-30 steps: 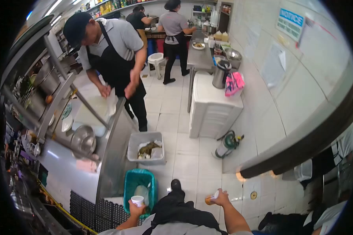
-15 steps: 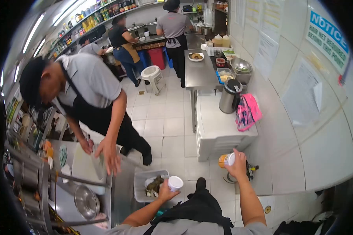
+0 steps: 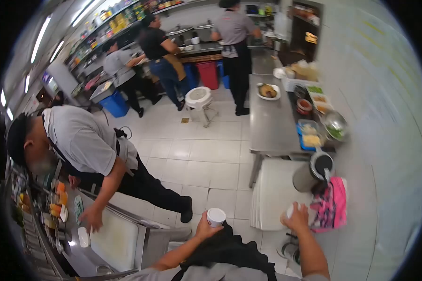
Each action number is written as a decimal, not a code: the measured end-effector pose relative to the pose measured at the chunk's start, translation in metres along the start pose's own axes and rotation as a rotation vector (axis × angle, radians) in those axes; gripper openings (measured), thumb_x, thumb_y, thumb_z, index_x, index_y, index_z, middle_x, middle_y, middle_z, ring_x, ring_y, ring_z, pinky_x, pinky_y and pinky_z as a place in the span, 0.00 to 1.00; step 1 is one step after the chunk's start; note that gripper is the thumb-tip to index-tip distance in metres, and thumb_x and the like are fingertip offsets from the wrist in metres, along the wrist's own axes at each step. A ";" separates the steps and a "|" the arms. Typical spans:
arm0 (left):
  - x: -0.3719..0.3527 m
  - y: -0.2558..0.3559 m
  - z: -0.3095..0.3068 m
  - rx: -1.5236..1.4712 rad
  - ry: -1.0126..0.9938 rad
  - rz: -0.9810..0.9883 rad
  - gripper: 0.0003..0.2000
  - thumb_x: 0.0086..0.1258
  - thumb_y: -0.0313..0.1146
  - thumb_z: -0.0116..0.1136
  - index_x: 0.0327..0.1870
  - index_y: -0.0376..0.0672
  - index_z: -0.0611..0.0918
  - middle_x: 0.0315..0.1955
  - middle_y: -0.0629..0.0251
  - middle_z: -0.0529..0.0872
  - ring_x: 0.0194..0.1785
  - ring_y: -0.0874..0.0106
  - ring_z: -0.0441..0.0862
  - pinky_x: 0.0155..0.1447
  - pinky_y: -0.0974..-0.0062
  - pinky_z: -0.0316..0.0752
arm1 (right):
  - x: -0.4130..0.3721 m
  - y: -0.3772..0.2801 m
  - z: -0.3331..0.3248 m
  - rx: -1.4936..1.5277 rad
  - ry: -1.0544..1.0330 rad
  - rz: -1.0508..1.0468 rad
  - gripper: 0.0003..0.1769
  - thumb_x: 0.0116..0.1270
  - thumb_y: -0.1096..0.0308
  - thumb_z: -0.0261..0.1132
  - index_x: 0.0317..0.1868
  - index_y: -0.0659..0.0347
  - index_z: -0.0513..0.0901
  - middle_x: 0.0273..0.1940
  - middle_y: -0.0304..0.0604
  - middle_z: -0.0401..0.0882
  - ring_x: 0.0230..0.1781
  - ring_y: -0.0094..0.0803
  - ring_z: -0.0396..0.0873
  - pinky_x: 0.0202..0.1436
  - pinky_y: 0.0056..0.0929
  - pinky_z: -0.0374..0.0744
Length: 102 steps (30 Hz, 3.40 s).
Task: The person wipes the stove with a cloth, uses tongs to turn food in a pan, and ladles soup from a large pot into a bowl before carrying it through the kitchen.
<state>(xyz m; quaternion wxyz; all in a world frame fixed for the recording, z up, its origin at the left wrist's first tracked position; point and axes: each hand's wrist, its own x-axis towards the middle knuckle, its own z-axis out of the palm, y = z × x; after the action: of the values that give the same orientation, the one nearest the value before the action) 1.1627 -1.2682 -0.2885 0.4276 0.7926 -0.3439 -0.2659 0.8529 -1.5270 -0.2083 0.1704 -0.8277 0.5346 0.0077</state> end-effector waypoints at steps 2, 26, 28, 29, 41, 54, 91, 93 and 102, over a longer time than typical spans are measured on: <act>0.051 -0.005 -0.025 0.017 0.011 -0.038 0.44 0.44 0.42 0.79 0.62 0.38 0.65 0.52 0.47 0.77 0.58 0.51 0.77 0.59 0.60 0.74 | 0.006 0.019 0.024 -0.074 0.103 -0.039 0.47 0.44 0.52 0.73 0.64 0.60 0.64 0.58 0.66 0.65 0.62 0.60 0.63 0.65 0.53 0.67; 0.508 -0.069 -0.289 -0.003 0.333 -0.191 0.46 0.42 0.41 0.79 0.62 0.37 0.64 0.52 0.46 0.79 0.55 0.51 0.79 0.57 0.59 0.75 | 0.484 -0.463 -0.073 -0.058 -0.118 -0.756 0.39 0.42 0.60 0.77 0.58 0.51 0.75 0.54 0.54 0.68 0.56 0.55 0.68 0.59 0.46 0.74; 0.524 -0.103 -0.313 -0.037 0.448 -0.268 0.46 0.42 0.41 0.79 0.62 0.37 0.63 0.52 0.46 0.78 0.55 0.51 0.79 0.57 0.59 0.75 | 0.545 -0.530 -0.075 -0.164 -0.128 -0.874 0.38 0.42 0.61 0.76 0.58 0.50 0.75 0.54 0.54 0.69 0.55 0.54 0.68 0.59 0.45 0.74; 0.534 -0.116 -0.328 -0.049 0.518 -0.315 0.46 0.41 0.42 0.79 0.62 0.37 0.63 0.52 0.46 0.78 0.55 0.51 0.79 0.57 0.59 0.75 | 0.569 -0.565 -0.074 -0.186 -0.127 -0.952 0.38 0.42 0.61 0.76 0.58 0.50 0.75 0.54 0.54 0.69 0.55 0.54 0.68 0.58 0.46 0.74; 0.717 -0.247 -0.522 -0.091 0.872 -0.506 0.48 0.40 0.39 0.79 0.63 0.37 0.61 0.52 0.47 0.78 0.55 0.53 0.79 0.56 0.60 0.76 | 0.735 -0.791 0.053 -0.024 -0.273 -0.937 0.45 0.44 0.56 0.79 0.63 0.56 0.70 0.56 0.56 0.70 0.58 0.55 0.68 0.62 0.46 0.71; 0.776 -0.386 -0.689 -0.326 1.965 -1.101 0.49 0.43 0.33 0.77 0.67 0.38 0.58 0.52 0.50 0.77 0.55 0.55 0.78 0.59 0.59 0.74 | 1.041 -0.921 0.199 -0.770 -0.871 -0.336 0.65 0.36 0.33 0.75 0.72 0.58 0.60 0.67 0.65 0.64 0.71 0.61 0.60 0.71 0.52 0.63; 0.901 -0.759 -1.362 -0.322 2.508 -1.318 0.41 0.48 0.36 0.78 0.56 0.33 0.60 0.49 0.42 0.78 0.48 0.49 0.81 0.54 0.56 0.77 | 1.084 -2.054 0.555 -0.702 -0.697 -1.076 0.59 0.38 0.47 0.80 0.71 0.50 0.59 0.65 0.67 0.64 0.63 0.62 0.67 0.66 0.53 0.68; 0.895 -0.795 -1.360 -0.240 2.358 -1.284 0.46 0.44 0.36 0.79 0.61 0.30 0.59 0.50 0.42 0.79 0.52 0.49 0.80 0.57 0.59 0.76 | 1.064 -2.148 0.582 -0.442 -0.707 -1.117 0.57 0.39 0.46 0.80 0.69 0.52 0.60 0.62 0.66 0.66 0.62 0.61 0.69 0.64 0.50 0.71; 0.925 -0.955 -1.554 -0.492 1.918 -1.582 0.45 0.44 0.34 0.79 0.60 0.31 0.59 0.50 0.42 0.78 0.51 0.49 0.80 0.56 0.57 0.77 | 0.964 -2.390 0.534 0.055 -0.686 -1.104 0.51 0.39 0.53 0.81 0.63 0.58 0.65 0.54 0.59 0.71 0.58 0.53 0.71 0.62 0.44 0.72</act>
<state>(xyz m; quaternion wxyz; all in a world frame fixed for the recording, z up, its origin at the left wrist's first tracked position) 3.1539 -0.8341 -0.4620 0.3645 0.5547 0.7274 0.1745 3.4780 -1.3372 -0.2449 0.3316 -0.9266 -0.0543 0.1690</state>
